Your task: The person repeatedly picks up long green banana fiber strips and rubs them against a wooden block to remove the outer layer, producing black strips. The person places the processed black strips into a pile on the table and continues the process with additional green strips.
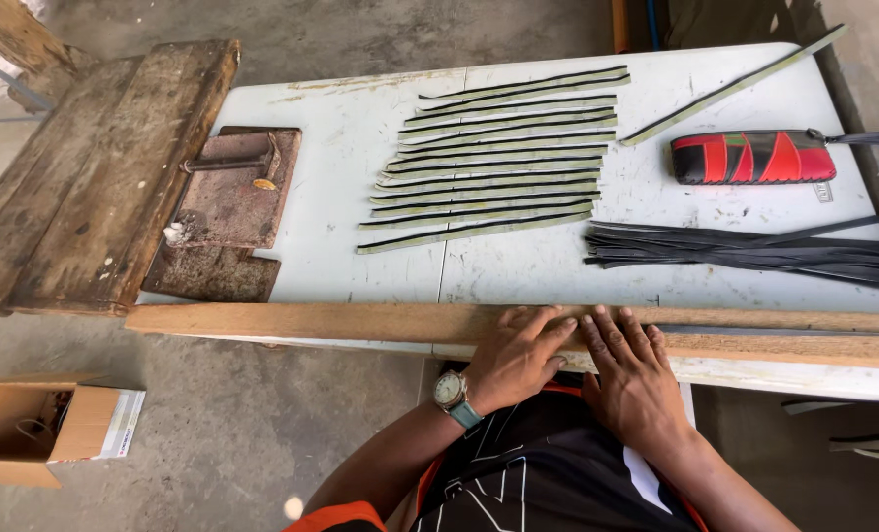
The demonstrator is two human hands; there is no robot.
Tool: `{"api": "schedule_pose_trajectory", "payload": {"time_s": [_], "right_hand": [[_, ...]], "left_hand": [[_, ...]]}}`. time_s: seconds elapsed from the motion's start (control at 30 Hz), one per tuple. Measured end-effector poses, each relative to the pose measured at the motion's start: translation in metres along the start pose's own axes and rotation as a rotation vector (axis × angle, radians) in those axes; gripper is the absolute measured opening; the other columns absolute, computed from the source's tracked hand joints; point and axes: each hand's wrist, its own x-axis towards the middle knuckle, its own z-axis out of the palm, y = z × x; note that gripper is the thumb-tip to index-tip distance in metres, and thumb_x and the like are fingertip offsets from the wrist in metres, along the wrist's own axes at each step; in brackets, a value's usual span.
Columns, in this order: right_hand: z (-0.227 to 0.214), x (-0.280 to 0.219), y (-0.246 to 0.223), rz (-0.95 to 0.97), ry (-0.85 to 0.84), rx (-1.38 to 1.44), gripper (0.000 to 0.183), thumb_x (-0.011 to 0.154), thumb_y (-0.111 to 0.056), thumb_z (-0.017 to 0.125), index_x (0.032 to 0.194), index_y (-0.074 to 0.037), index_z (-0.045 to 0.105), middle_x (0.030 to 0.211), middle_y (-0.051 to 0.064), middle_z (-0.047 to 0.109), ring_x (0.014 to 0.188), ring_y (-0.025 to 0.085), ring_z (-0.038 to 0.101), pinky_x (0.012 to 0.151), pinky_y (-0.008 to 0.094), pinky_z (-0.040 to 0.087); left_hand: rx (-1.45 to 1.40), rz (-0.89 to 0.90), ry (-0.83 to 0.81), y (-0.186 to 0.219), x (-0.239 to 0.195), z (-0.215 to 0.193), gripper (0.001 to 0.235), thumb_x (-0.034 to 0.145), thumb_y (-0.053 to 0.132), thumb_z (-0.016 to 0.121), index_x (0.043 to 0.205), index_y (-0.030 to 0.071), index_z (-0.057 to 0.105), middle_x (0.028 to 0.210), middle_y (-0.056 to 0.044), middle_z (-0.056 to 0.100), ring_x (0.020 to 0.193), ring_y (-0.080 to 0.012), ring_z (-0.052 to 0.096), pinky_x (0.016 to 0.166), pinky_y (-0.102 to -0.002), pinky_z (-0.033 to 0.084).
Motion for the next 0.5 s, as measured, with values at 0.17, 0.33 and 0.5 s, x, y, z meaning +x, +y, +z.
{"api": "schedule_pose_trajectory", "payload": {"time_s": [0.17, 0.33, 0.5], "right_hand": [[0.015, 0.000, -0.007, 0.026, 0.025, -0.097, 0.080, 0.084, -0.047, 0.062, 0.156, -0.017, 0.041, 0.161, 0.008, 0.034, 0.146, 0.044, 0.031, 0.114, 0.066, 0.028], [0.008, -0.003, 0.002, 0.044, 0.004, -0.087, 0.071, 0.088, -0.047, 0.056, 0.152, -0.021, 0.042, 0.158, 0.003, 0.040, 0.147, 0.032, 0.036, 0.118, 0.066, 0.026], [-0.020, -0.011, 0.033, 0.069, 0.034, -0.131, 0.062, 0.092, -0.043, 0.052, 0.152, -0.029, 0.046, 0.157, -0.003, 0.045, 0.148, 0.028, 0.038, 0.119, 0.070, 0.022]], "left_hand": [[-0.008, -0.044, 0.043, 0.003, 0.005, 0.002, 0.056, 0.091, 0.026, 0.072, 0.142, 0.005, 0.058, 0.145, -0.012, 0.054, 0.115, -0.0257, 0.066, 0.110, -0.056, 0.038], [0.011, -0.052, 0.022, 0.008, 0.002, 0.002, 0.046, 0.099, 0.017, 0.064, 0.142, 0.005, 0.057, 0.145, -0.012, 0.057, 0.073, -0.0175, 0.072, 0.115, -0.059, 0.036], [-0.051, -0.076, 0.018, 0.008, 0.005, -0.005, 0.038, 0.099, 0.011, 0.059, 0.136, 0.005, 0.061, 0.144, -0.011, 0.060, 0.065, -0.0181, 0.071, 0.113, -0.061, 0.036]]}}
